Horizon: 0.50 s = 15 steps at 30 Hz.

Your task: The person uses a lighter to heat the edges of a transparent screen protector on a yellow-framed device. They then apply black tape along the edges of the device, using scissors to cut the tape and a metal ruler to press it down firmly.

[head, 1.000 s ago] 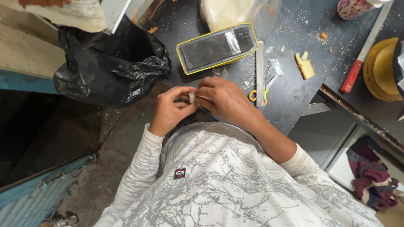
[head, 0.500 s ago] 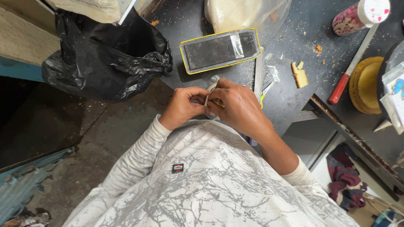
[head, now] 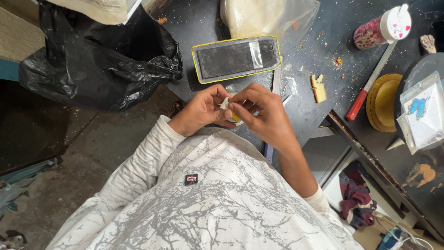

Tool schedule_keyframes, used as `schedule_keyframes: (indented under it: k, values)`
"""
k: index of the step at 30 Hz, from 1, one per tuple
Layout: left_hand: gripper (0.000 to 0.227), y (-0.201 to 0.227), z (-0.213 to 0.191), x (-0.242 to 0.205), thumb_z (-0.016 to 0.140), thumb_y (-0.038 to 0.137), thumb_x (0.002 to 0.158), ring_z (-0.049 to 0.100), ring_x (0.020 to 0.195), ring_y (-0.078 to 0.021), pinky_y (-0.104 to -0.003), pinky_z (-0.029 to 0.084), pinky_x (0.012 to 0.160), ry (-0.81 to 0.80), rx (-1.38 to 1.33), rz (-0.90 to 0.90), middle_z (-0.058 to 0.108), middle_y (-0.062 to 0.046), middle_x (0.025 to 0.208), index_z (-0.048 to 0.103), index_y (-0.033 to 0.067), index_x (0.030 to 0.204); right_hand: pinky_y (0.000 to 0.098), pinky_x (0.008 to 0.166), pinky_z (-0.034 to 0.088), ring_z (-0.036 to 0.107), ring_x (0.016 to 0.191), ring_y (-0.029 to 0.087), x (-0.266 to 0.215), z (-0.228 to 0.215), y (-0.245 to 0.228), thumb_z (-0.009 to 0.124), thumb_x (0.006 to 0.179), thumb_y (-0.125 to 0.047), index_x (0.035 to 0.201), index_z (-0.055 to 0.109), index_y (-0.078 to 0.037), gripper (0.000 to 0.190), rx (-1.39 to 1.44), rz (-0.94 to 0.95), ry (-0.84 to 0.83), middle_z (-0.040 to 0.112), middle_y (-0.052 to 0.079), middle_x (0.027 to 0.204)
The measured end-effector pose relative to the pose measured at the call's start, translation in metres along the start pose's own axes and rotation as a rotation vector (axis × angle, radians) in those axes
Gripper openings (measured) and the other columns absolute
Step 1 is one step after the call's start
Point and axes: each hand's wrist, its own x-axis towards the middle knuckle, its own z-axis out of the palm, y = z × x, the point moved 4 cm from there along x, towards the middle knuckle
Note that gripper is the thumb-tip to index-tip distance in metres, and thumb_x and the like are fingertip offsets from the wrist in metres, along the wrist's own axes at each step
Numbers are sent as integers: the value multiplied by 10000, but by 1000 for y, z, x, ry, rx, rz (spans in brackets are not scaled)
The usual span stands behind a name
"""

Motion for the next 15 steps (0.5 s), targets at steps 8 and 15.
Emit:
schedule_keyframes:
  k: [8,15]
  values:
    - [524,3,6,0,607,343,1011,712,1111,-196,-388,665,870,97,62,-10,694,-119,1234,533,40,1431,253,681,590,694,791,113,-9,-1,29,669,1012,3,1064,676,70,85,439,43,218,677,80,962]
    - [517,-6,4,-2,558,352,1042,735,1074,-209,-342,644,859,139,118,-71,724,-175,1238,596,9,1427,313,713,622,738,801,205,-22,-3,57,650,1016,2,1061,666,84,94,744,150,293,730,162,930]
